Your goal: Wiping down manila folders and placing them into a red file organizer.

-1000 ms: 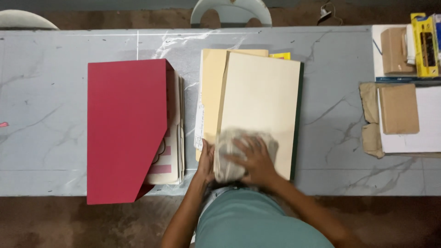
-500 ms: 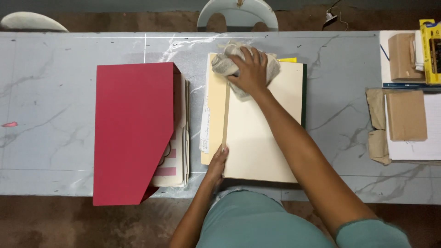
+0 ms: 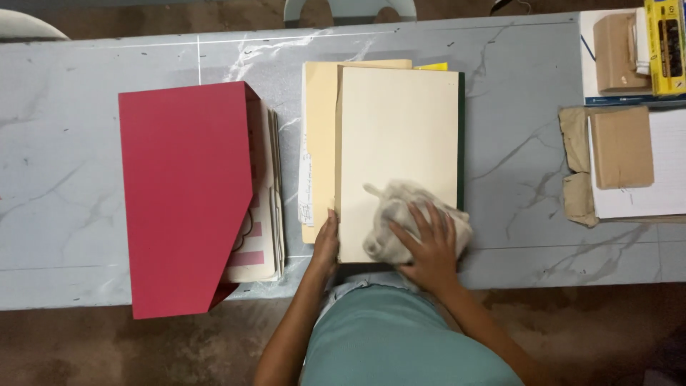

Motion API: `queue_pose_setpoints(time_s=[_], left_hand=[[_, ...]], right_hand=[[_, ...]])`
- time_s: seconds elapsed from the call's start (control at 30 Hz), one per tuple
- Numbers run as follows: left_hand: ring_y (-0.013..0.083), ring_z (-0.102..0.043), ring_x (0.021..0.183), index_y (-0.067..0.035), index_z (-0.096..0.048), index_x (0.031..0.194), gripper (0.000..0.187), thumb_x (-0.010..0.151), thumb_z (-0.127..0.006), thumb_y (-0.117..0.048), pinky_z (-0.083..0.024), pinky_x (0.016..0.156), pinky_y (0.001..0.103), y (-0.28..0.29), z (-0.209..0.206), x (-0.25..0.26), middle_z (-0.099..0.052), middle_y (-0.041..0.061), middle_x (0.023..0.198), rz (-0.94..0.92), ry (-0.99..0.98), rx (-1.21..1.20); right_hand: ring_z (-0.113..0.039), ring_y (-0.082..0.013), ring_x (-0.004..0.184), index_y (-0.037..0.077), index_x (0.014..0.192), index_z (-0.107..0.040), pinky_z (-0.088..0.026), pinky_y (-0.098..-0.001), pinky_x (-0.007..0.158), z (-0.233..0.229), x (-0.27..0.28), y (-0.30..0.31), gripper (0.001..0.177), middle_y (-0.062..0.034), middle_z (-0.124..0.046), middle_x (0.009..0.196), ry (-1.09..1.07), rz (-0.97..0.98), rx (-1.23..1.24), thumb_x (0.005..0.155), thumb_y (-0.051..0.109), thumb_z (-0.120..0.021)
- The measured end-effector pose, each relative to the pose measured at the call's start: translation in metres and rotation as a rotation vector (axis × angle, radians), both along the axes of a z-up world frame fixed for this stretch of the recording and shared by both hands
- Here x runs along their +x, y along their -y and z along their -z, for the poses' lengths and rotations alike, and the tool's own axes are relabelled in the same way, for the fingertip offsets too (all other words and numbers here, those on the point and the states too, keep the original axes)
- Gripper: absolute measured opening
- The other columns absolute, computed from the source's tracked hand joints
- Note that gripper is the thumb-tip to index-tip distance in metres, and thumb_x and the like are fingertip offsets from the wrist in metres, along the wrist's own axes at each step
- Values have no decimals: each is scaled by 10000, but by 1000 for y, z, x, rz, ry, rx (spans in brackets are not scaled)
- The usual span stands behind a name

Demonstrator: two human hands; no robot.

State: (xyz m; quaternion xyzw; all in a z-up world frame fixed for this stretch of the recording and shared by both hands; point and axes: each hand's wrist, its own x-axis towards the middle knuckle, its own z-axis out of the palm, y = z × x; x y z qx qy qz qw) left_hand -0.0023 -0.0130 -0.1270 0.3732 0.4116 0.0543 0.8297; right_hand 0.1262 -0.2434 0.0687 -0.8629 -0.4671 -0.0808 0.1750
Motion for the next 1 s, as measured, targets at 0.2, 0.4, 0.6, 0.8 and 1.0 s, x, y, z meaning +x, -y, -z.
queue_pose_setpoints(time_s=[0.2, 0.4, 0.6, 0.8, 1.0], left_hand=[[272, -722, 1030, -178, -350, 1604, 816, 901, -752, -71, -622, 861, 436, 14, -115, 27, -701, 151, 1231, 133, 199, 129], [299, -734, 982, -147, -351, 1598, 767, 923, -687, -13, -640, 815, 451, 16, -120, 28, -711, 158, 1197, 109, 184, 87], [228, -674, 1073, -50, -316, 1586, 728, 917, -581, 59, -561, 907, 296, 15, -179, 35, -637, 228, 1371, 162, 147, 109], [330, -750, 958, -187, -375, 1587, 774, 907, -712, -40, -647, 796, 476, 18, -128, 28, -742, 157, 1144, 61, 211, 58], [339, -749, 951, -157, -350, 1593, 774, 917, -701, -21, -651, 786, 477, 20, -111, 28, -731, 177, 1156, 51, 240, 59]], right_hand=[[-386, -461, 1469, 354, 1409, -588, -303, -680, 1108, 7, 56, 10, 785, -125, -457, 1591, 101, 142, 2, 680, 620, -704], [-422, -474, 1404, 117, 1447, -596, -372, -692, 1041, 20, 196, -28, 754, -201, -428, 1575, -90, 430, 39, 783, 402, -813], [-402, -446, 1332, 137, 1446, -600, -356, -645, 998, -20, 293, -136, 645, -229, -381, 1510, -133, 445, 76, 900, 406, -813], [-354, -506, 1444, 452, 1415, -625, -228, -736, 1094, 0, 235, -233, 740, -91, -473, 1582, 109, 197, -16, 712, 567, -823], [-394, -470, 1440, 422, 1373, -637, -321, -686, 1089, -19, 130, -216, 762, -111, -491, 1551, 123, -262, -78, 649, 573, -819]])
